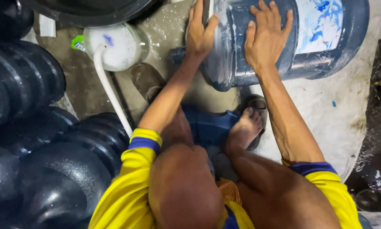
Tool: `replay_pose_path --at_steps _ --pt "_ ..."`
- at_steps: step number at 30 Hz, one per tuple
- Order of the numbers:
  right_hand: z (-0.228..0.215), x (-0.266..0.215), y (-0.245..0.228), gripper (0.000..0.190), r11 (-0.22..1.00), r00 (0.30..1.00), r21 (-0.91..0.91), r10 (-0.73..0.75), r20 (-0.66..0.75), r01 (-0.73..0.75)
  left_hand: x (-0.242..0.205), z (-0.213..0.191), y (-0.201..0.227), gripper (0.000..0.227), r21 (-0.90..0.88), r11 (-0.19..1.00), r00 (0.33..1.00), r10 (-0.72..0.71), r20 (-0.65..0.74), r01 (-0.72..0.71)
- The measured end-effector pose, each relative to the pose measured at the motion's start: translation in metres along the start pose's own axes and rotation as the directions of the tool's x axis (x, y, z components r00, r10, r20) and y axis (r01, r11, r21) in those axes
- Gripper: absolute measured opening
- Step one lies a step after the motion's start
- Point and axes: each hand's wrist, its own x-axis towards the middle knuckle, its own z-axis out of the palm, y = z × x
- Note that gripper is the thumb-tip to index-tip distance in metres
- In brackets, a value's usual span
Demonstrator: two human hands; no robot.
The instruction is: The person scrubs a large blue water jug with a dark sponge, focusing on the label area and the body of the container. They repeatedly dip the sponge into a white bucket of soapy water to re-wet it and continue scrubbing the jug's surface. The person rotates the jug to clean different sides, including the neck and base, while seated on a low stool.
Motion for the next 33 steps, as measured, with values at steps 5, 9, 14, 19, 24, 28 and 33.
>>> replay_pose_path --at_steps 5,9,14,19,24,28,33 --pt "-0.002 -0.001 -0.003 0.028 0.998 0.998 -0.003 0.063 0.010 -0.063 -0.082 -0.003 0.017 0.065 0.162 0.943 0.956 0.279 0.093 -0.291" --pt "-0.004 -0.007 -0.005 0.031 0.997 0.997 -0.003 0.071 0.042 -0.071 -0.041 -0.002 0.023 0.055 0.270 0.929 0.968 0.240 0.077 -0.252" --pt "-0.005 -0.011 -0.006 0.031 1.000 0.999 -0.008 0.025 -0.022 -0.025 0.054 0.005 -0.017 0.040 0.223 0.973 0.978 -0.099 0.181 0.057" --pt "-0.006 -0.009 -0.009 0.036 0.994 0.995 0.051 0.098 -0.019 -0.097 -0.070 -0.015 0.070 0.064 0.348 0.913 0.944 0.099 0.315 -0.212" --pt "-0.004 -0.007 -0.007 0.037 0.994 0.995 0.047 0.096 0.027 -0.098 0.005 -0.005 0.038 0.053 0.359 0.903 0.962 0.164 0.221 -0.236" --pt "-0.001 -0.003 -0.004 0.030 0.992 0.992 0.007 0.123 0.005 -0.123 -0.005 -0.015 0.035 0.050 0.148 0.974 0.976 0.150 0.156 -0.173" --pt "-0.001 -0.003 -0.006 0.033 0.984 0.984 0.038 0.176 -0.007 -0.176 -0.103 -0.005 -0.027 0.061 0.069 0.958 0.956 0.268 0.123 -0.277"
